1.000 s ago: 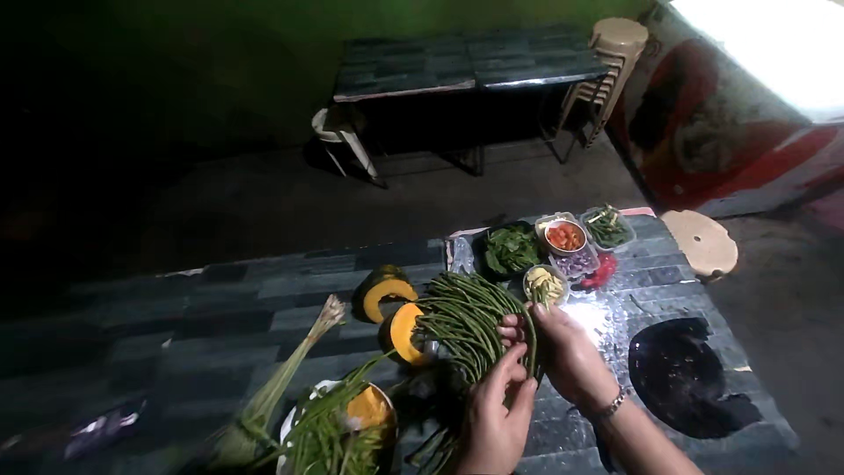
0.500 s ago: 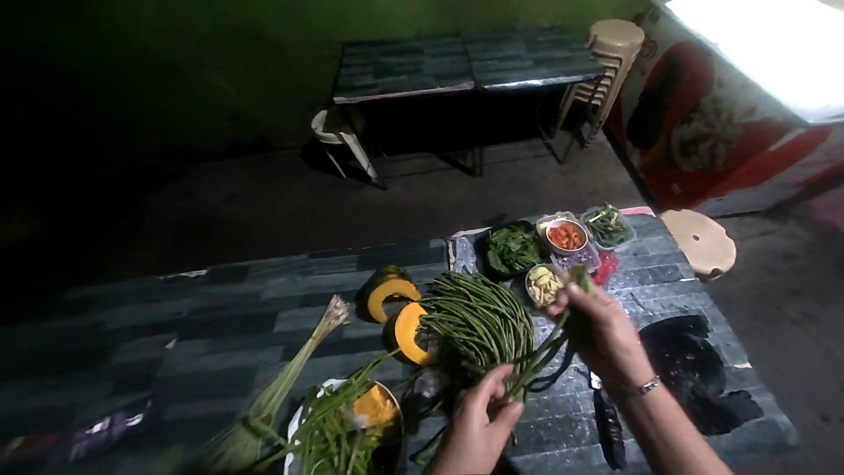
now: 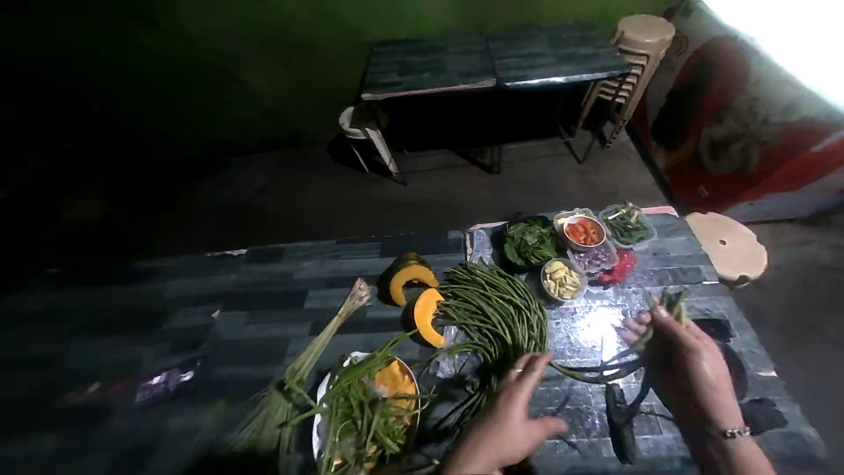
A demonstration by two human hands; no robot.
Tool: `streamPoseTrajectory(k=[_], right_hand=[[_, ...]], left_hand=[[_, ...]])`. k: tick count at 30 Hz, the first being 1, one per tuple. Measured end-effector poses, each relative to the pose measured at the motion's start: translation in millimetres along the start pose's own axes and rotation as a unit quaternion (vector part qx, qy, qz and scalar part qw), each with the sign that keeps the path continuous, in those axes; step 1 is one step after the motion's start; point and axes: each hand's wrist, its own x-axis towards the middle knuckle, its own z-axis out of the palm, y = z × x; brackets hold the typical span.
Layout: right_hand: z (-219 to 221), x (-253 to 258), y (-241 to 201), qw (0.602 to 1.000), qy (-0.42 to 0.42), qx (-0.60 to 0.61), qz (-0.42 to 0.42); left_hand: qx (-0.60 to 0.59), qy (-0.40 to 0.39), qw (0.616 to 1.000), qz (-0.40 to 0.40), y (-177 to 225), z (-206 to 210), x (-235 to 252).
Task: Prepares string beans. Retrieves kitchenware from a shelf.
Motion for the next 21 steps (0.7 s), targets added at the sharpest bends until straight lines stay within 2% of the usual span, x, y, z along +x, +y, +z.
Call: streamPoseTrajectory(k=[2,4,7,9,12,15,17,19,21], right_hand=[[13,-16,3,0.999,-0.037,0.014,0.004],[14,-25,-1,0.998,-0.058,0.01,-0.009],[3,-28,-10,0.996,-0.078,-0.004,-0.037],[-5,-30,-11,0.995,-0.08,-0.007,-0.053],[-6,-32,-10,0.994,-0.074,-0.028,-0.081],[-1,-35,-15,0.988,-0.091,-0.072,-0.105],[3,-36,-19,0.983,-0.107,-0.096,-0.114],[8,-37,-16,0.979,-0.128,-0.111,-0.117],[13,-37,-9,0.972,-0.149,-0.125,-0.136]], left_hand=[[0.035,-0.007,0.999,-0.002,-6,31,30],[0.029,0.011,0.999,0.04,-20,45,50],[0.023,-0.06,0.996,0.068,-23,28,51],[0.077,-0.082,0.992,0.053,-20,16,44],[0.188,-0.041,0.981,0.015,-16,6,34],[0.252,-0.078,0.963,-0.062,0,-12,20],[0.231,-0.066,0.969,-0.053,18,-24,17],[0.127,-0.005,0.992,0.026,41,-19,25],[0.019,0.009,0.996,0.085,58,-5,45]])
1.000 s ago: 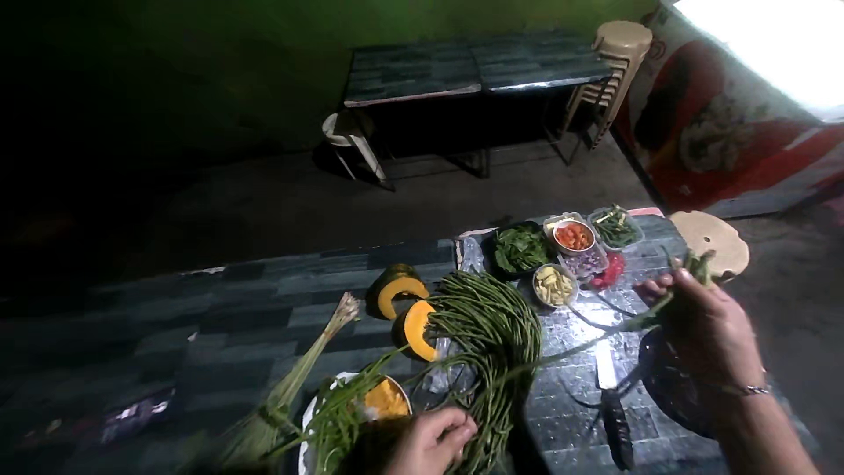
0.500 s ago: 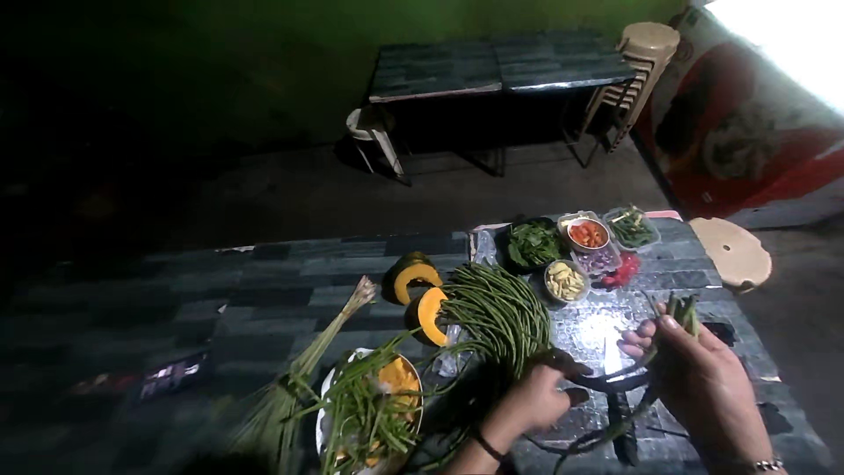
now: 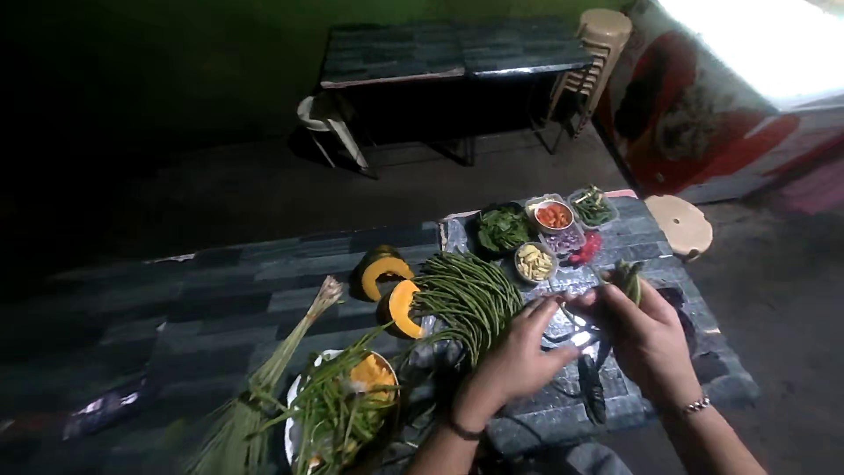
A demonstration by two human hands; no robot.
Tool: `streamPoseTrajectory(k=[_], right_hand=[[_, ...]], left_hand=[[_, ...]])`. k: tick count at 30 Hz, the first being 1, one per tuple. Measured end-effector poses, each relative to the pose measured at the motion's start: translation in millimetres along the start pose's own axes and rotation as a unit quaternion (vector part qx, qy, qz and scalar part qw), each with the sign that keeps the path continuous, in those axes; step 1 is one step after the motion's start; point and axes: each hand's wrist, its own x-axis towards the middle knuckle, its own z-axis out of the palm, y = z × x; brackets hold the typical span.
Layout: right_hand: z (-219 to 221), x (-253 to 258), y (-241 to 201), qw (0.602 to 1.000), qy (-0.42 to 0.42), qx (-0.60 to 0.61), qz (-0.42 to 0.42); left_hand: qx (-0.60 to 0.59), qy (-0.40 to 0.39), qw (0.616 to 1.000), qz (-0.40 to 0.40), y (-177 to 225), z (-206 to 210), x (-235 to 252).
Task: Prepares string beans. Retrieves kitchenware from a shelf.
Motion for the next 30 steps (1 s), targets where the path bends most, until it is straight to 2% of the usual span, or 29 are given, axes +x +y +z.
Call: streamPoseTrajectory(k=[3,6,9,11,13,16,18,21,23,25,27,28,29,30], right_hand=[[-3,1,0,0.998,0.003,-0.016,-0.061],[-20,0,-10,0.994,0.046,-0.03,-0.094],[-43,0,-25,0.99,0.075,-0.046,-0.107],[-64,1,-28,0.988,0.089,-0.048,-0.117],[-82,1,-22,0.989,0.09,-0.053,-0.105],[-89,1,-13,0.992,0.072,-0.097,-0.028],[-94,4,-8,0.979,0.065,-0.187,0.039],[-110,16,-8,0.94,0.058,-0.332,0.052],[-98,22,-18,0.938,-0.007,-0.343,0.041],[-64,21,-23,0.936,-0.138,-0.32,0.053],[-22,15,-10,0.923,-0.271,-0.257,0.09],[-4,9,4,0.922,-0.305,-0.207,0.116],[11,2,20,0.93,-0.3,-0.138,0.16],[22,-5,35,0.94,-0.261,-0.048,0.213]], left_hand=[[-0.016,0.049,0.997,0.054,-9,11,19],[0.017,0.004,0.996,0.087,-29,-7,8],[0.047,-0.062,0.996,0.032,-49,-37,-16],[0.047,-0.067,0.997,-0.011,-63,-58,-34],[0.028,-0.061,0.997,-0.043,-68,-73,-54],[0.05,-0.062,0.995,-0.062,-57,-87,-77],[0.129,-0.047,0.989,-0.046,-44,-92,-87],[0.263,-0.049,0.963,0.01,-11,-89,-93],[0.308,-0.092,0.944,0.067,14,-78,-88],[0.312,-0.118,0.928,0.165,30,-61,-74],[0.292,-0.085,0.919,0.25,34,-47,-54],[0.285,-0.048,0.919,0.267,32,-44,-44],[0.279,-0.007,0.923,0.264,27,-44,-36],[0.266,0.029,0.932,0.246,19,-45,-31]])
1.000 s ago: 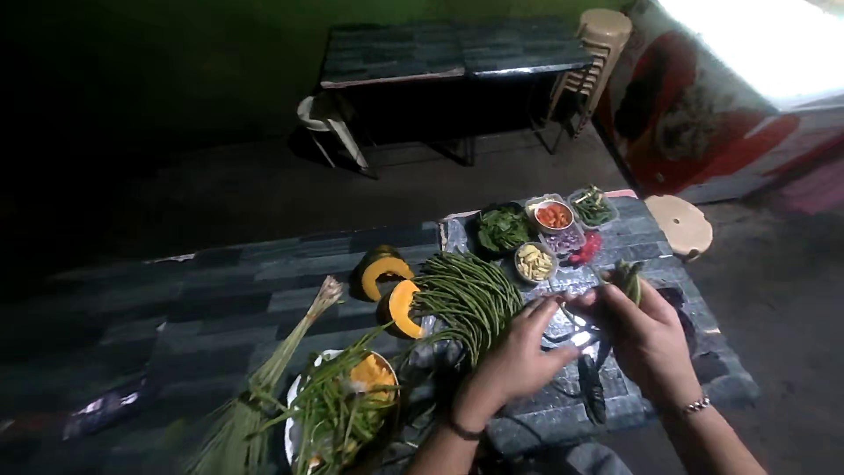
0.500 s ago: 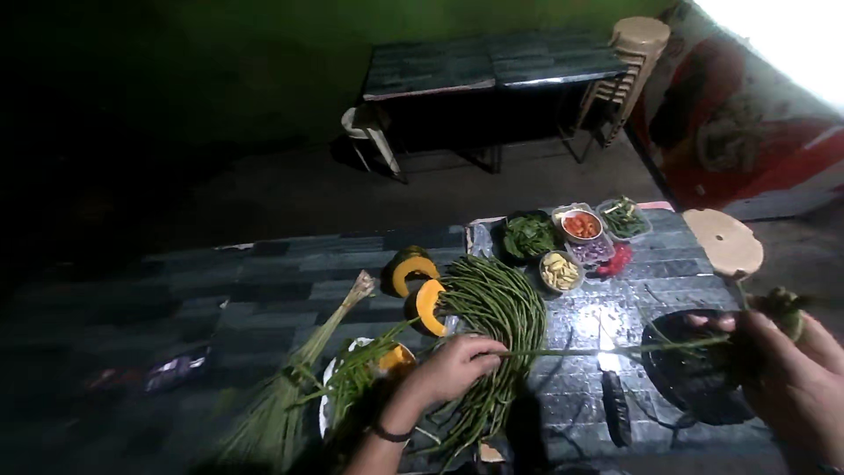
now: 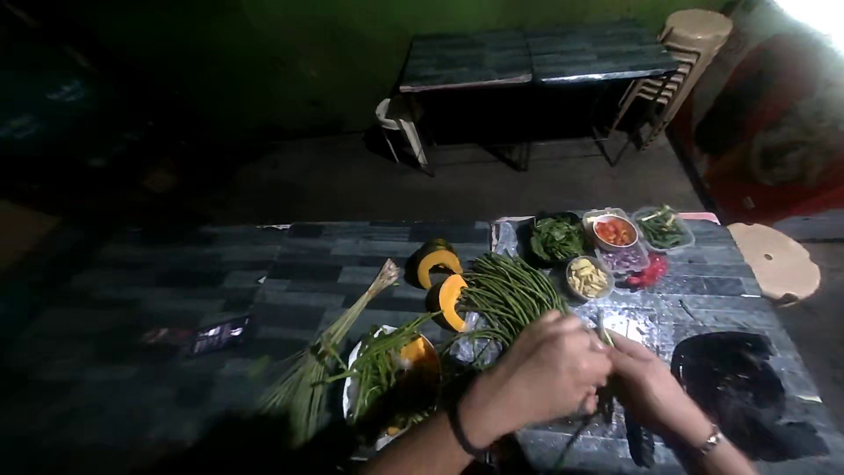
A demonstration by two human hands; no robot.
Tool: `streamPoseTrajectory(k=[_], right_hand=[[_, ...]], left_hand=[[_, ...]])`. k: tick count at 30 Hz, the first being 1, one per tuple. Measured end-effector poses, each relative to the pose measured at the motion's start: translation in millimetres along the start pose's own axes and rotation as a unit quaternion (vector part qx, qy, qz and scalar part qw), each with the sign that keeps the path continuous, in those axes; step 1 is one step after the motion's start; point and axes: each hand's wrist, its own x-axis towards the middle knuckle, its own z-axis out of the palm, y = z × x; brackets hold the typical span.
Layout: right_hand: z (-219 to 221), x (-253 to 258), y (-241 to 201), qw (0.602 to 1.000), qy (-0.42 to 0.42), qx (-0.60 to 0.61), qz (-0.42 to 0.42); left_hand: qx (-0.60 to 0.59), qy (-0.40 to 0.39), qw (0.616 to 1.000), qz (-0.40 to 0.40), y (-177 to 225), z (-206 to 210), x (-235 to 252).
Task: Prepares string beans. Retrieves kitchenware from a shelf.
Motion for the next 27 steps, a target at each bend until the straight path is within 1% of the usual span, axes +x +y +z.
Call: streamPoseTrajectory(k=[1,2,3,4,5,6,7,9,10,12,14,16,18,19,20,21,23,26,27], right_hand=[[8,3,11,0.996,0.022,0.079,0.03],[11,5,19,0.989,0.04,0.125,0.065],[10,5,25,0.983,0.057,0.149,0.092],[8,5,31,0.978,0.074,0.159,0.112],[3,3,35,0.975,0.083,0.165,0.126],[-3,2,38,0.973,0.085,0.172,0.131],[-12,-1,38,0.971,0.08,0.183,0.129],[-27,-4,32,0.968,0.072,0.215,0.111],[-33,-6,28,0.968,0.068,0.222,0.1],[-39,-11,21,0.971,0.064,0.222,0.064],[-42,-15,18,0.975,0.074,0.208,0.027],[-42,-18,17,0.98,0.106,0.167,0.002],[-44,-20,14,0.99,0.131,0.056,-0.024],[-47,-20,13,0.99,0.132,-0.009,-0.042],[-51,-20,12,0.988,0.133,-0.05,-0.063],[-55,-19,11,0.985,0.133,-0.062,-0.087],[-59,-14,0,0.981,0.145,-0.052,-0.116],[-56,-7,-23,0.97,0.19,-0.048,-0.141],[-55,-5,-31,0.97,0.193,-0.038,-0.145]], left_hand=[[-0.026,0.016,0.999,-0.044,-11,2,-2],[-0.065,0.018,0.993,-0.099,-25,3,-7],[-0.104,0.013,0.981,-0.162,-43,4,-12],[-0.113,0.005,0.968,-0.226,-68,5,-20],[-0.085,-0.01,0.956,-0.28,-99,9,-29],[-0.027,-0.038,0.945,-0.324,-135,18,-41],[0.037,-0.085,0.926,-0.367,-171,30,-53],[0.131,-0.162,0.884,-0.419,-230,61,-78],[0.16,-0.187,0.869,-0.429,-248,73,-85],[0.197,-0.217,0.859,-0.42,-265,83,-89],[0.199,-0.238,0.86,-0.405,-270,78,-83],[0.171,-0.257,0.857,-0.413,-272,62,-76],[0.106,-0.257,0.866,-0.416,-264,31,-65],[0.064,-0.242,0.88,-0.404,-254,10,-57],[0.023,-0.217,0.898,-0.383,-238,-14,-49],[-0.008,-0.179,0.918,-0.354,-220,-38,-40],[-0.041,-0.086,0.949,-0.301,-181,-90,-23],[-0.032,0.066,0.97,-0.23,-120,-165,-3],[-0.02,0.081,0.974,-0.21,-104,-181,0]])
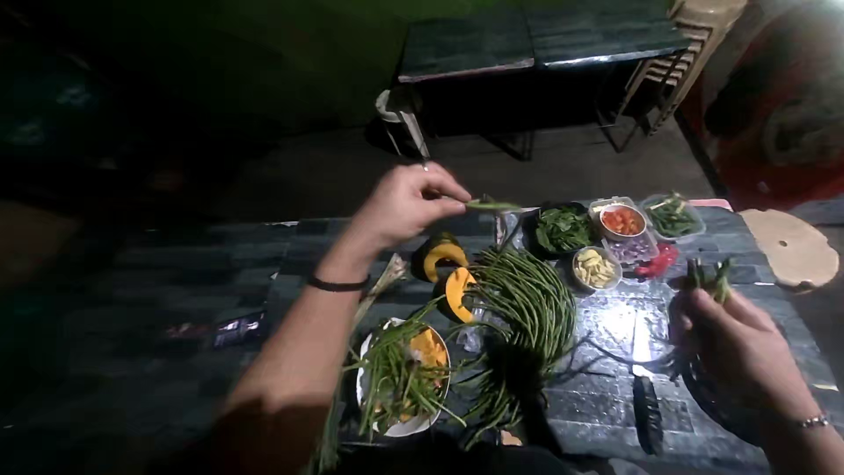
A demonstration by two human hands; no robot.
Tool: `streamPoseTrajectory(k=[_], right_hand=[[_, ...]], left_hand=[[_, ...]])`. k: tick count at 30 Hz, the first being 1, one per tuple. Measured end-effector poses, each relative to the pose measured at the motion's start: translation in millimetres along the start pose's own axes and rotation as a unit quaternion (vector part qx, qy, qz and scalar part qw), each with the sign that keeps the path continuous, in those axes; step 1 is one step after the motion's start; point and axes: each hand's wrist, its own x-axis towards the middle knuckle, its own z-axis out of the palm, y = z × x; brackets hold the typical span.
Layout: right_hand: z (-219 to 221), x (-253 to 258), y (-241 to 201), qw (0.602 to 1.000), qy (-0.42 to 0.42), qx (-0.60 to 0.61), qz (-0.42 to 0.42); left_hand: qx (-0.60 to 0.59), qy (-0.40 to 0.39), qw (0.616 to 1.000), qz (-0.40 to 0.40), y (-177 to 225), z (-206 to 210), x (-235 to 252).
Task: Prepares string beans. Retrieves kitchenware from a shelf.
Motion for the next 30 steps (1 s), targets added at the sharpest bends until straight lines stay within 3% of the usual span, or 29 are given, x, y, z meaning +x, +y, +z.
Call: streamPoseTrajectory(k=[5,8,10,14,19,24,28,30], right_hand=[[5,8,-39,0.995,-0.04,0.086,-0.025],[20,6,-62,0.986,-0.113,0.099,-0.071],[42,4,-69,0.974,-0.182,0.105,-0.083],[88,-8,-55,0.957,-0.214,0.195,0.017],[78,-26,-16,0.938,-0.259,0.201,0.114],[39,-33,14,0.893,-0.359,0.15,0.224],[11,-36,27,0.885,-0.368,0.142,0.247],[0,-40,31,0.899,-0.332,0.128,0.257]], left_hand=[[0.138,-0.143,0.976,0.092,101,-19,-26],[0.094,-0.183,0.959,0.195,140,-4,-26],[0.064,-0.184,0.956,0.221,155,22,-20],[0.054,-0.126,0.985,0.103,160,70,-10],[-0.065,-0.079,0.993,-0.052,136,110,-47],[-0.245,-0.056,0.961,-0.117,92,168,-82],[-0.336,-0.054,0.933,-0.116,85,206,-85],[-0.377,-0.073,0.916,-0.112,83,222,-80]])
